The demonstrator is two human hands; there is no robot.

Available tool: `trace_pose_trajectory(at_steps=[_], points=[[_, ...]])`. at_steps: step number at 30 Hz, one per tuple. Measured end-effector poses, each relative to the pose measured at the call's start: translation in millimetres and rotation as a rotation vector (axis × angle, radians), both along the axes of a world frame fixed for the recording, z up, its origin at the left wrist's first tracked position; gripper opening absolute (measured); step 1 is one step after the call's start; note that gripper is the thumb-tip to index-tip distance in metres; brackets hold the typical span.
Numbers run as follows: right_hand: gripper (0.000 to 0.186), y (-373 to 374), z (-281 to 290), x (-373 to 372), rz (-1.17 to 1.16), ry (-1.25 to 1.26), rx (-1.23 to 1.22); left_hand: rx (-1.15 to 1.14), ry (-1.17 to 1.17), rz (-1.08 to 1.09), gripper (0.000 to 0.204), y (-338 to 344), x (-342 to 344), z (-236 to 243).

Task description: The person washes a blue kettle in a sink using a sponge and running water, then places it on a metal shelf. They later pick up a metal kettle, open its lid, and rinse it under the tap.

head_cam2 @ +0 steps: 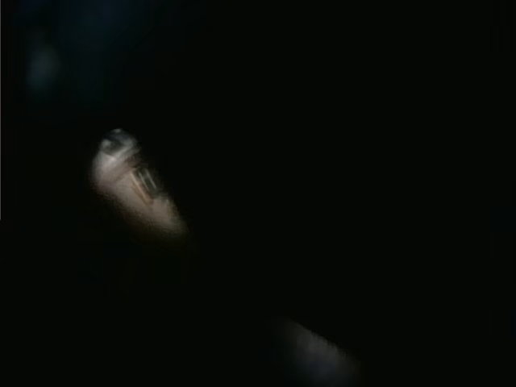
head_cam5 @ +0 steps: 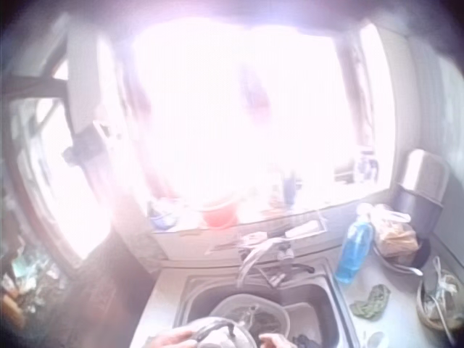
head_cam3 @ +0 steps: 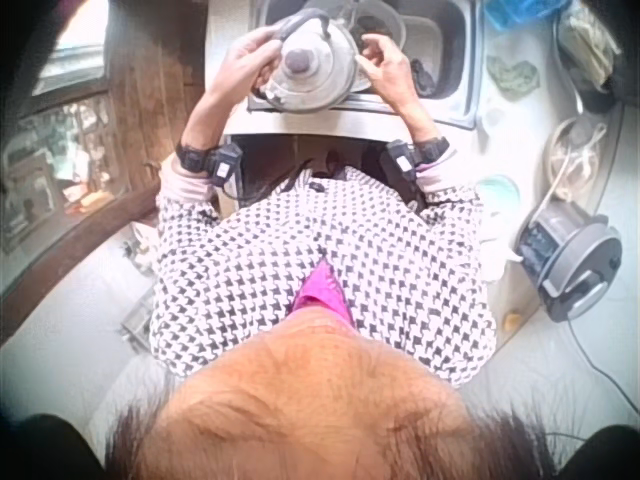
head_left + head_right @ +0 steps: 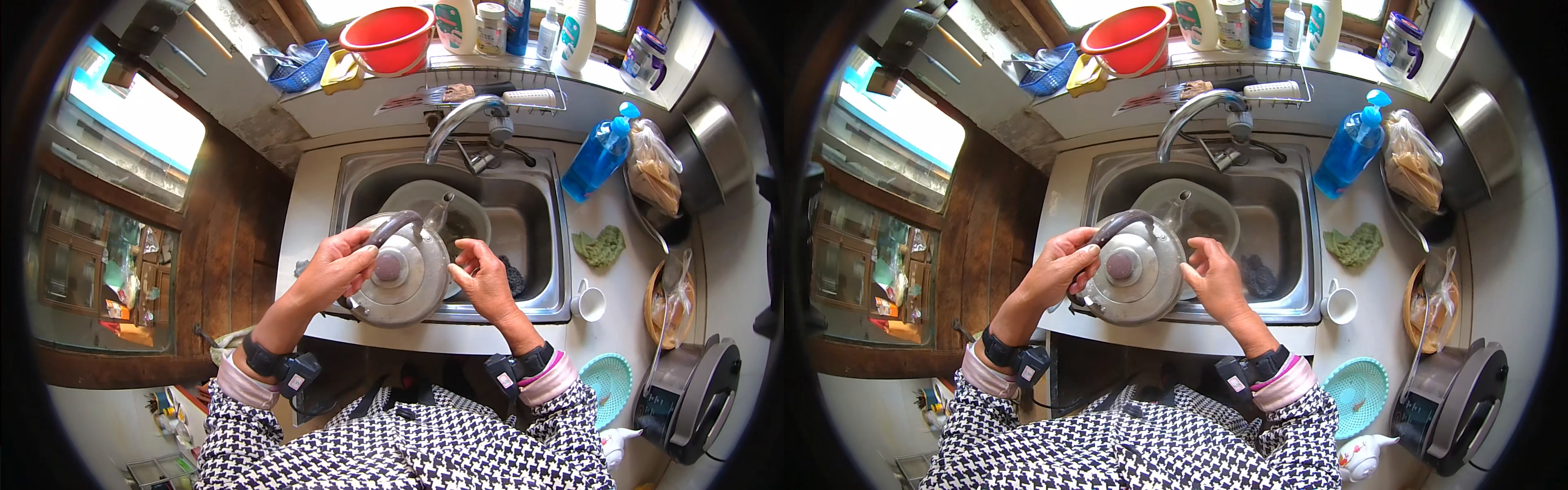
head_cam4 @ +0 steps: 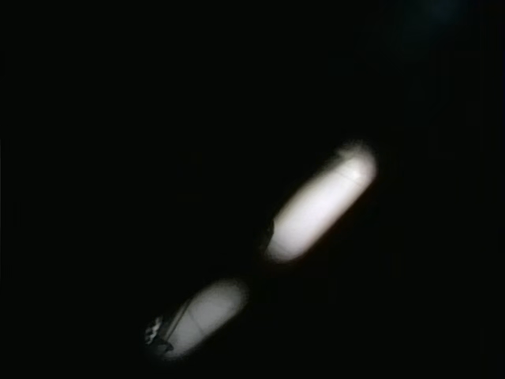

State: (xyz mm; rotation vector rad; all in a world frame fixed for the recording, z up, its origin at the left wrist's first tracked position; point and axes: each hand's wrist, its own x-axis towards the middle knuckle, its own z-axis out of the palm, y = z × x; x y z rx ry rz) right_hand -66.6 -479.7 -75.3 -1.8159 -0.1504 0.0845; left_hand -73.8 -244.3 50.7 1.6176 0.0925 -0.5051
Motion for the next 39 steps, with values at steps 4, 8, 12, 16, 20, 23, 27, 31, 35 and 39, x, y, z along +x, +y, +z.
trace_pose_trajectory(at_steps=[4, 8, 12, 16, 20, 23, 27, 31, 35, 39], points=[[0.031, -11, -16, 3, -0.004, -0.012, 0.005, -0.012, 0.024, 0.049, 0.031, -2, -1, 1], [0.033, -7, -23, -1, 0.023, -0.022, -0.021, -0.004, 0.062, 0.101, 0.03, -2, -3, 3], [0.037, 5, -25, -7, 0.106, 0.037, -0.03, -0.081, 0.074, 0.168, 0.023, 3, -3, 3], [0.038, 14, -23, -14, 0.118, 0.027, -0.045, -0.136, 0.089, 0.206, 0.02, 7, -4, -1], [0.04, 22, -10, -17, 0.066, -0.052, -0.08, -0.166, 0.065, 0.226, 0.016, 9, 2, -7], [0.04, 32, 2, -10, 0.062, -0.189, -0.182, -0.206, 0.039, 0.256, 0.012, 10, 12, -16], [0.04, 46, 10, 16, 0.079, -0.241, -0.209, -0.221, 0.009, 0.279, 0.009, 13, 25, -33], [0.038, 45, 1, 34, 0.034, -0.15, -0.263, -0.227, 0.004, 0.326, 0.009, 19, 36, -53], [0.036, 22, -16, 37, -0.079, -0.097, -0.235, -0.227, 0.009, 0.377, 0.012, 31, 41, -68], [0.034, -2, -38, 27, -0.133, -0.023, -0.298, -0.224, 0.016, 0.424, 0.013, 39, 45, -70]])
